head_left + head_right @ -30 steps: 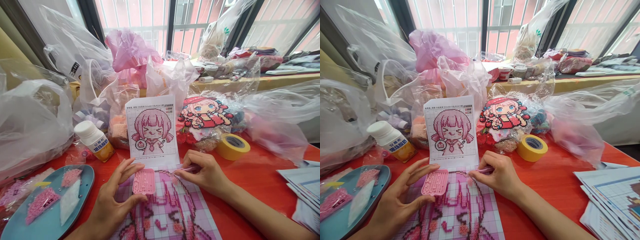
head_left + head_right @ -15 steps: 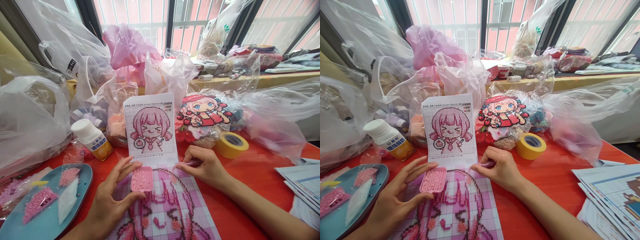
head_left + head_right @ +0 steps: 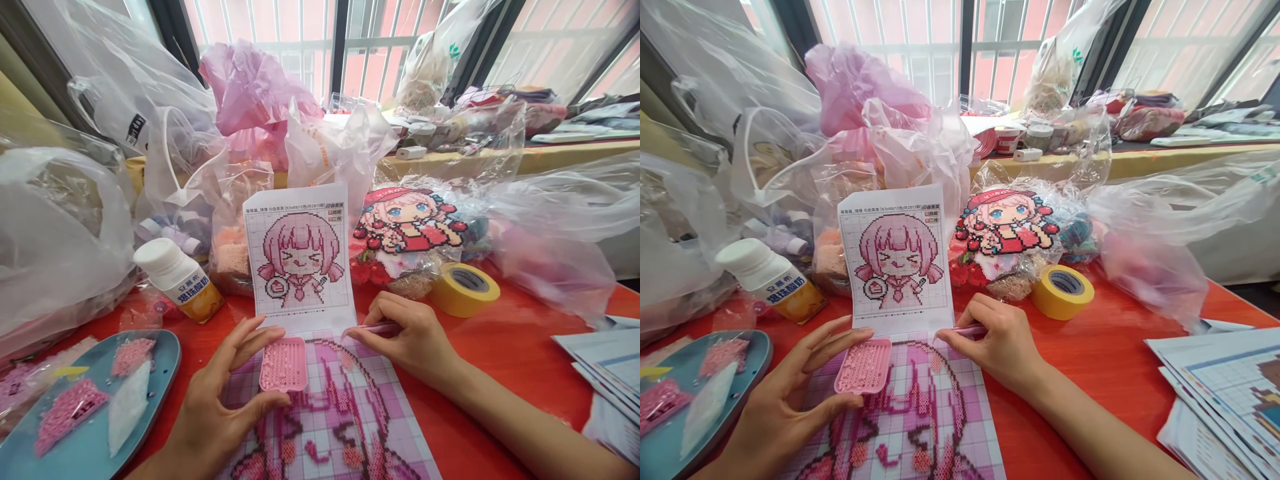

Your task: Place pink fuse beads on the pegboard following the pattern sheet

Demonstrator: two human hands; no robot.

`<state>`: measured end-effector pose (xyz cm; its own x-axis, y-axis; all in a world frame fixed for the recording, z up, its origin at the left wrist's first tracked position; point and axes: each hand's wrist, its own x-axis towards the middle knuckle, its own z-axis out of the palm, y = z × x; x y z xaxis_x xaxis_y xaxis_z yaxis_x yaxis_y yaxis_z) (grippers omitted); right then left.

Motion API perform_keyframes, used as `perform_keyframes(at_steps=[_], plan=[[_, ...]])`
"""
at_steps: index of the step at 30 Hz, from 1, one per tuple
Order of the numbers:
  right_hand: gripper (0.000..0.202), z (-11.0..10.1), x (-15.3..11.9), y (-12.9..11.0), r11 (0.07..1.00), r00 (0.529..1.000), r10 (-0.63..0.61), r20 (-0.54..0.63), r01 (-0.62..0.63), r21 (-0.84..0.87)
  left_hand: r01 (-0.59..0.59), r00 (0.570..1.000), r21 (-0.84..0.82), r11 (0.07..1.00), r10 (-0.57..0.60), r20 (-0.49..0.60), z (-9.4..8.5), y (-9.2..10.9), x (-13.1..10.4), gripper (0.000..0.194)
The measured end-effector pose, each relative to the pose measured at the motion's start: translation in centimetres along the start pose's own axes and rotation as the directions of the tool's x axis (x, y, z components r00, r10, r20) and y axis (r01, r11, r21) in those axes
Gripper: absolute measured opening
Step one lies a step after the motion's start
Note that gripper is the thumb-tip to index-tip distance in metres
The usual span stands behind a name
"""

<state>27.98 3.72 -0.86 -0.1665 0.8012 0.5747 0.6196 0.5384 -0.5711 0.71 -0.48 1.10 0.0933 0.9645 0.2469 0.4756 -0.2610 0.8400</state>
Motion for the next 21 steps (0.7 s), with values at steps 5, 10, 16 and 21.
perform_keyframes(at_steps=[5, 10, 16, 21], plan=[[0.036, 0.26, -0.15, -0.27, 1.0, 1.0, -0.013, -0.015, 0.012, -0.006, -0.001, 1.0, 0.001, 1.0, 0.001, 0.009, 0.04, -0.03, -0.09, 0.065], [0.035, 0.31, -0.16, -0.33, 1.0, 1.0, -0.029, -0.013, 0.029, -0.006, 0.015, 1.0, -0.013, 1.0, -0.015, 0.004, 0.1, -0.1, -0.17, 0.066], [0.035, 0.21, -0.11, -0.35, 0.999, 0.999, -0.044, -0.009, 0.044, -0.015, 0.03, 1.0, -0.018, 0.999, -0.03, 0.004, 0.08, -0.34, -0.28, 0.066], [0.034, 0.23, -0.17, -0.37, 0.999, 0.999, -0.048, -0.021, 0.048, -0.014, 0.038, 0.999, -0.039, 0.999, -0.038, 0.006, 0.1, -0.39, -0.34, 0.065]])
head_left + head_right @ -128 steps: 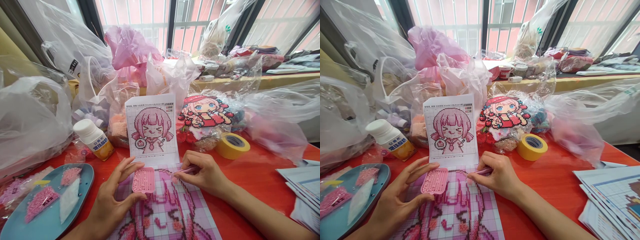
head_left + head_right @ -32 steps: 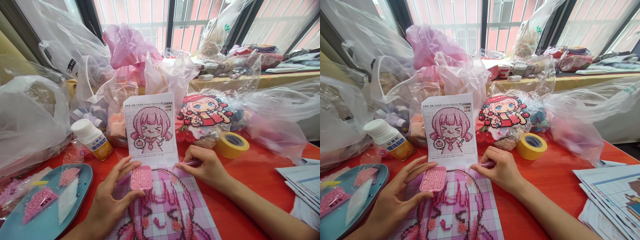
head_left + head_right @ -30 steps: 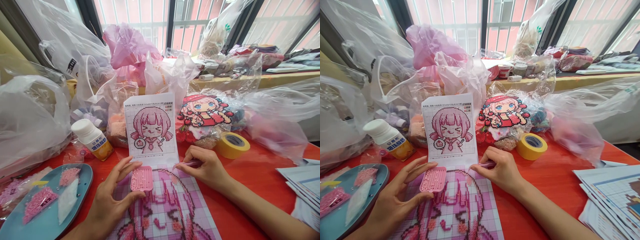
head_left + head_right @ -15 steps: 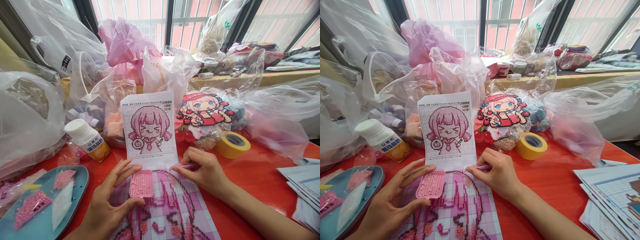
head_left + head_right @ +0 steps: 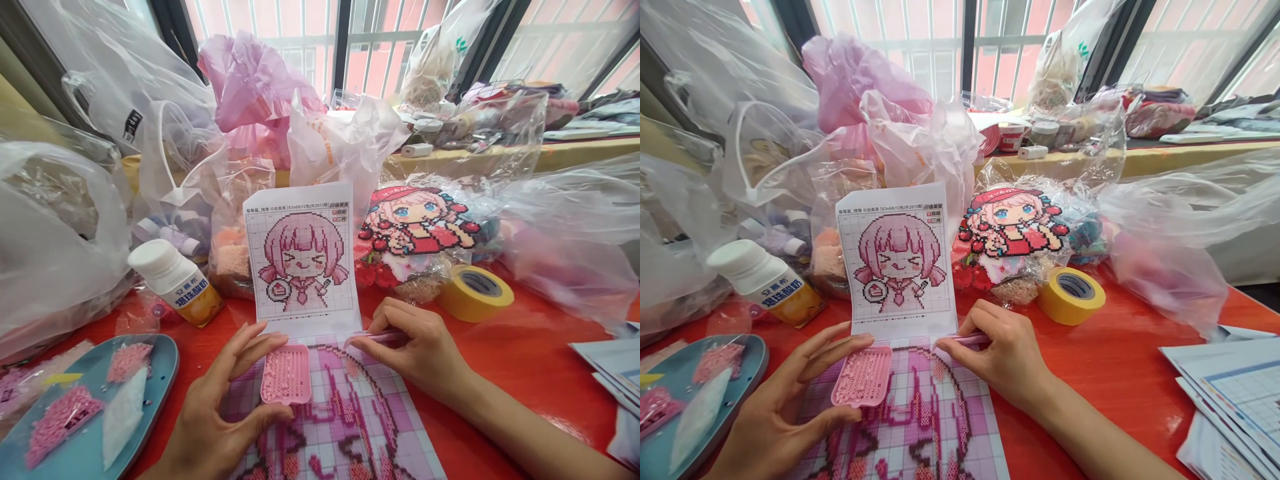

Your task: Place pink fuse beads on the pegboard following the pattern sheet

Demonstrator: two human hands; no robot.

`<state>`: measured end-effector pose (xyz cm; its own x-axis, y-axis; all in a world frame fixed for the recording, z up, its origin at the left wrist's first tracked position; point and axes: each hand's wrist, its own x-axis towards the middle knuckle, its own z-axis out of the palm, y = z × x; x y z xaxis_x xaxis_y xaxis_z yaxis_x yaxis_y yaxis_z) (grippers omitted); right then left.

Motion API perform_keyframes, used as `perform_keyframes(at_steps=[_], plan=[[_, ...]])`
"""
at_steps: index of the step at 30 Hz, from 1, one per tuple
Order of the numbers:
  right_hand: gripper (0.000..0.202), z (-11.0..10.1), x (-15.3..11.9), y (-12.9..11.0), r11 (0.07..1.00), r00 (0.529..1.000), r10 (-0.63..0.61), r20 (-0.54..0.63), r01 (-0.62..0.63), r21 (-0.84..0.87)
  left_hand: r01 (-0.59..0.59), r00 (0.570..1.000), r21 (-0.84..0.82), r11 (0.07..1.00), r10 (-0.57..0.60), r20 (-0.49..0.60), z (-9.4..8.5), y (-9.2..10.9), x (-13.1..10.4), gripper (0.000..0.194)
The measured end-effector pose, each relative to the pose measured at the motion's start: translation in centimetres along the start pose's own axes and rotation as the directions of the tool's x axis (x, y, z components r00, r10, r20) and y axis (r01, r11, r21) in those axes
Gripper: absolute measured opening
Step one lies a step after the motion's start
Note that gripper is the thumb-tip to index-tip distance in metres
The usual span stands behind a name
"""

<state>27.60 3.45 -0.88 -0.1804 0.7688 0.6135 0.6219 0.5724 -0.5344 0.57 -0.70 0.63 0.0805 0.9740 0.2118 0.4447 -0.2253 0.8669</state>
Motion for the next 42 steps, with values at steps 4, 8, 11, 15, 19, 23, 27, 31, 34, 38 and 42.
perform_keyframes(at_steps=[4, 8, 11, 15, 19, 23, 27, 31, 34, 38, 42], plan=[[0.033, 0.0, -0.1, 0.0, 1.0, 0.998, -0.009, -0.057, 0.008, -0.02, 0.01, 1.0, -0.003, 1.0, -0.01, -0.007, 0.0, 0.1, 0.0, 0.064], [0.029, -0.1, 0.0, -0.1, 1.0, 0.993, 0.02, -0.118, -0.019, 0.008, 0.007, 1.0, 0.016, 1.0, -0.007, -0.011, 0.0, 0.1, 0.0, 0.061], [0.03, -0.2, 0.1, -0.1, 0.997, 0.985, 0.073, -0.155, -0.068, 0.036, 0.008, 1.0, 0.037, 0.999, -0.008, -0.011, -0.1, 0.2, 0.0, 0.058], [0.028, -0.3, 0.0, -0.2, 0.99, 0.971, 0.139, -0.193, -0.13, 0.058, -0.007, 1.0, 0.023, 1.0, 0.007, -0.013, -0.1, 0.1, 0.0, 0.06], [0.027, -0.4, 0.1, -0.3, 0.989, 0.967, 0.144, -0.211, -0.132, 0.071, -0.011, 1.0, 0.021, 1.0, 0.011, -0.014, -0.1, 0.0, -0.1, 0.063], [0.028, -0.4, 0.3, -0.5, 0.99, 0.972, 0.12, -0.202, -0.102, 0.095, -0.025, 1.0, 0.05, 0.998, 0.025, 0.0, -0.2, 0.1, 0.0, 0.062], [0.029, -0.5, 0.6, -0.7, 0.992, 0.977, 0.102, -0.189, -0.085, 0.097, -0.057, 0.998, 0.071, 0.996, 0.055, 0.024, -0.4, -0.3, 0.1, 0.064], [0.03, -0.6, 0.7, -1.1, 0.995, 0.98, 0.061, -0.19, -0.044, 0.089, -0.123, 0.992, 0.082, 0.989, 0.12, 0.039, -0.5, -0.7, 0.2, 0.066], [0.029, -0.6, 0.7, -1.4, 0.996, 0.981, 0.048, -0.189, -0.032, 0.088, -0.082, 0.997, 0.064, 0.995, 0.081, 0.006, -0.3, -0.5, 0.1, 0.065], [0.029, -0.7, 0.6, -1.5, 0.994, 0.98, 0.064, -0.188, -0.046, 0.095, -0.021, 1.0, 0.018, 1.0, 0.022, -0.019, -0.1, 0.0, 0.0, 0.063], [0.029, -0.5, 0.4, -1.3, 0.993, 0.982, 0.064, -0.178, -0.045, 0.109, 0.004, 1.0, -0.001, 1.0, -0.004, -0.028, 0.0, 0.2, -0.1, 0.065]])
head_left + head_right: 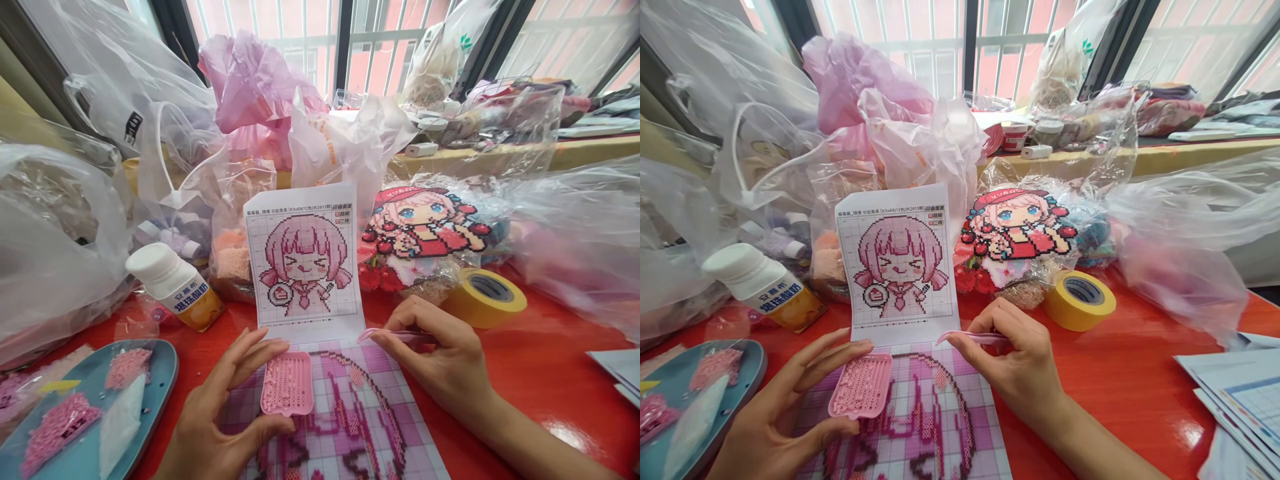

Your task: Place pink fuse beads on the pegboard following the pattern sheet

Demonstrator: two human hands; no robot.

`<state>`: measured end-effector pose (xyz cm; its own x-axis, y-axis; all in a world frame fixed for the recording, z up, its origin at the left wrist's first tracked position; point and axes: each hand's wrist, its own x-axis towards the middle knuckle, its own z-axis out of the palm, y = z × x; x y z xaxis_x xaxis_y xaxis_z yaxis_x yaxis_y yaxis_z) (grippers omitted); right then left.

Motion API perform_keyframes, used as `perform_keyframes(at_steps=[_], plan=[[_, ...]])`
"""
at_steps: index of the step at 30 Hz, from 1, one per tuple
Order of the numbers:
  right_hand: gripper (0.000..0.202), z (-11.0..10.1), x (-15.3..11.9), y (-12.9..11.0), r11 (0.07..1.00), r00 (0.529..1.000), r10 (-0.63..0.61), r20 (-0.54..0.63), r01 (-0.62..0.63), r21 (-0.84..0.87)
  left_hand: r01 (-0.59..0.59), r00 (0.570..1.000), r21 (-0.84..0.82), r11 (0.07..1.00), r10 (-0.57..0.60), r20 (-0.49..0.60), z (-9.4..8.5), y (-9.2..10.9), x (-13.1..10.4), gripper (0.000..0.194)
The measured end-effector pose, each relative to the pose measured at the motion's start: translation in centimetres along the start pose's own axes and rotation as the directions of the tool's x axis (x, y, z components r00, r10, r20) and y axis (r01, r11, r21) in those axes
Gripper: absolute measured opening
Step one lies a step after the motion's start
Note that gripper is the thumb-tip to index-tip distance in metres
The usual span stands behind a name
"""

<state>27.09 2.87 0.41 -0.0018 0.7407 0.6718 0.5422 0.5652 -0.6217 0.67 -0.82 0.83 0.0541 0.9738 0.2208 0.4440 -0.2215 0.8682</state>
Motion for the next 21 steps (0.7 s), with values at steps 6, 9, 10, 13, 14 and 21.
perform_keyframes(at_steps=[6, 9, 10, 13, 14, 21], plan=[[0.032, 0.18, -0.06, 0.26, 1.0, 0.997, 0.009, 0.072, -0.01, 0.023, -0.003, 1.0, -0.006, 1.0, 0.003, 0.002, -0.06, -0.09, 0.1, 0.066], [0.031, 0.14, 0.04, 0.13, 1.0, 0.996, -0.026, 0.081, 0.025, 0.018, -0.033, 0.999, 0.001, 0.999, 0.033, 0.02, -0.23, -0.49, 0.18, 0.066], [0.03, 0.11, 0.07, 0.07, 0.999, 0.996, -0.039, 0.081, 0.038, 0.017, -0.051, 0.998, 0.006, 0.999, 0.051, 0.032, -0.28, -0.62, 0.21, 0.066], [0.028, 0.06, 0.12, -0.02, 0.998, 0.994, -0.06, 0.092, 0.057, 0.025, -0.065, 0.997, 0.018, 0.998, 0.064, 0.045, -0.34, -0.74, 0.2, 0.067], [0.028, 0.06, 0.12, -0.02, 0.998, 0.993, -0.062, 0.099, 0.059, 0.034, -0.052, 0.998, 0.016, 0.998, 0.052, 0.036, -0.3, -0.68, 0.18, 0.067], [0.026, 0.21, 0.11, -0.05, 0.995, 0.994, -0.079, 0.08, 0.074, 0.072, 0.002, 1.0, -0.028, 1.0, -0.002, 0.005, 0.04, -0.16, 0.03, 0.066]])
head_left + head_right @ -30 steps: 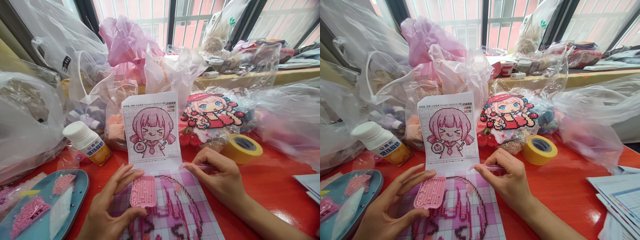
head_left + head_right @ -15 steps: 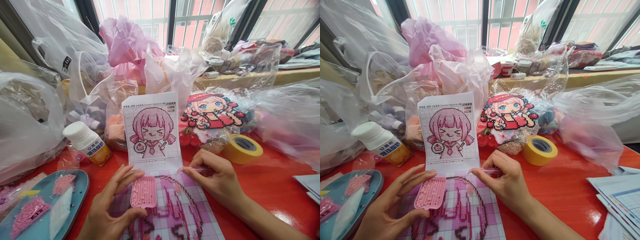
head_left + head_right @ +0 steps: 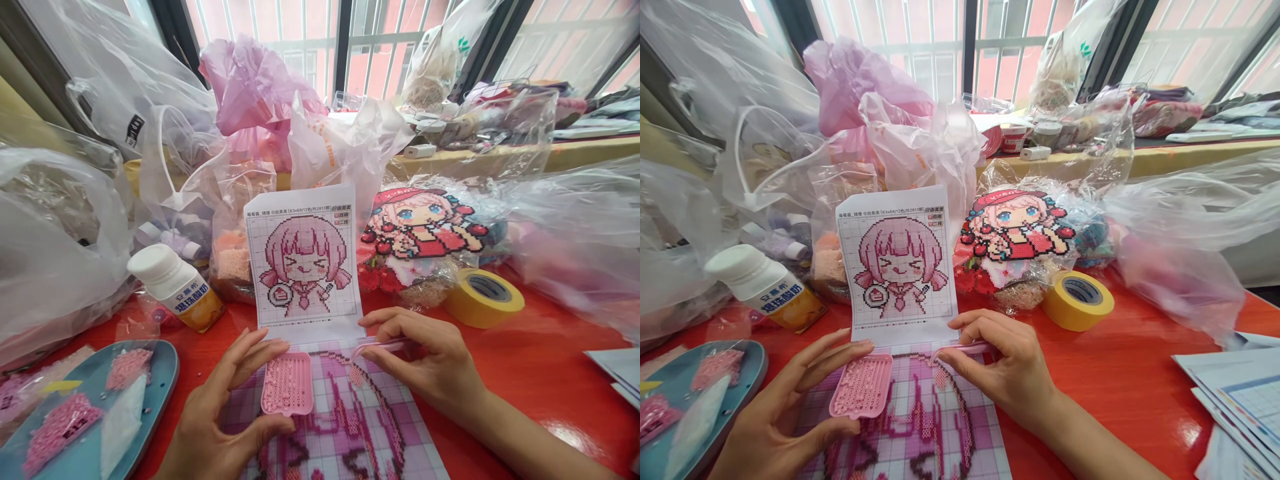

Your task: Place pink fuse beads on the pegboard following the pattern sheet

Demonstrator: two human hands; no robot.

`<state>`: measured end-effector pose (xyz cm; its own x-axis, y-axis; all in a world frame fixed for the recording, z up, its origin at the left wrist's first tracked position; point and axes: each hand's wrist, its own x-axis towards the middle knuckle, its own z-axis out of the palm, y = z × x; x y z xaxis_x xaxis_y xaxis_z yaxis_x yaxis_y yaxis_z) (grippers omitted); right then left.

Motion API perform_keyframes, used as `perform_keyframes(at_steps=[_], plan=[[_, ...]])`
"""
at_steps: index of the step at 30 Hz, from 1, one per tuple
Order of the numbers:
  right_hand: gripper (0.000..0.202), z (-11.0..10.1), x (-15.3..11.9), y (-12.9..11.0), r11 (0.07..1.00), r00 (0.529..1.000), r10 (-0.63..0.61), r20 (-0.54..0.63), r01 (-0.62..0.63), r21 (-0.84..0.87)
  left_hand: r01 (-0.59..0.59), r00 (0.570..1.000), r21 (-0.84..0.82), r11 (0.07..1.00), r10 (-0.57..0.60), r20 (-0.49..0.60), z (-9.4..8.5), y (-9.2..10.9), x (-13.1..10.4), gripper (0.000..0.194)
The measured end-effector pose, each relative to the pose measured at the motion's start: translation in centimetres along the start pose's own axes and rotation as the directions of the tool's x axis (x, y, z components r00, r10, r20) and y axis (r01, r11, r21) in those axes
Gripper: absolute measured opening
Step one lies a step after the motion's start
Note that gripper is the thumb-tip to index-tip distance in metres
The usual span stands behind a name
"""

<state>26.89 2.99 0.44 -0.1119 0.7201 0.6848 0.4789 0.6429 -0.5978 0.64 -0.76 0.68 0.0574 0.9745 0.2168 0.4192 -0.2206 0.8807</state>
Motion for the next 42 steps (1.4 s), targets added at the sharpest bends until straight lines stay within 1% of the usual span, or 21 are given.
perform_keyframes(at_steps=[3, 7, 13, 20, 27, 33, 42], plan=[[0.028, -0.01, 0.13, -0.04, 1.0, 1.0, 0.025, -0.01, -0.025, -0.007, -0.01, 1.0, 0.009, 1.0, 0.01, -0.001, -0.01, -0.1, 0.02, 0.066], [0.029, -0.11, 0.25, 0.05, 0.998, 0.998, 0.061, 0.023, -0.062, 0.002, -0.019, 1.0, 0.023, 1.0, 0.019, 0.0, -0.03, -0.09, 0.03, 0.065], [0.028, -0.19, 0.18, 0.2, 0.996, 0.996, 0.092, 0.003, -0.092, -0.019, -0.02, 1.0, 0.038, 0.999, 0.02, 0.002, -0.09, 0.09, 0.09, 0.066], [0.03, -0.13, 0.08, 0.4, 0.987, 0.987, 0.159, 0.017, -0.16, 0.005, -0.019, 1.0, 0.031, 0.999, 0.019, -0.001, -0.07, 0.04, 0.08, 0.067], [0.031, -0.03, 0.05, 0.25, 0.989, 0.989, 0.145, -0.03, -0.145, -0.011, -0.031, 1.0, 0.044, 0.999, 0.031, -0.001, -0.06, -0.08, 0.05, 0.066], [0.031, -0.09, 0.11, 0.32, 0.988, 0.988, 0.157, -0.004, -0.157, -0.006, -0.029, 1.0, 0.034, 0.999, 0.029, -0.006, -0.07, 0.05, 0.11, 0.068], [0.031, -0.08, 0.14, 0.27, 0.991, 0.991, 0.137, -0.01, -0.137, -0.009, -0.041, 0.999, 0.035, 0.999, 0.041, -0.002, -0.1, -0.23, 0.06, 0.066]])
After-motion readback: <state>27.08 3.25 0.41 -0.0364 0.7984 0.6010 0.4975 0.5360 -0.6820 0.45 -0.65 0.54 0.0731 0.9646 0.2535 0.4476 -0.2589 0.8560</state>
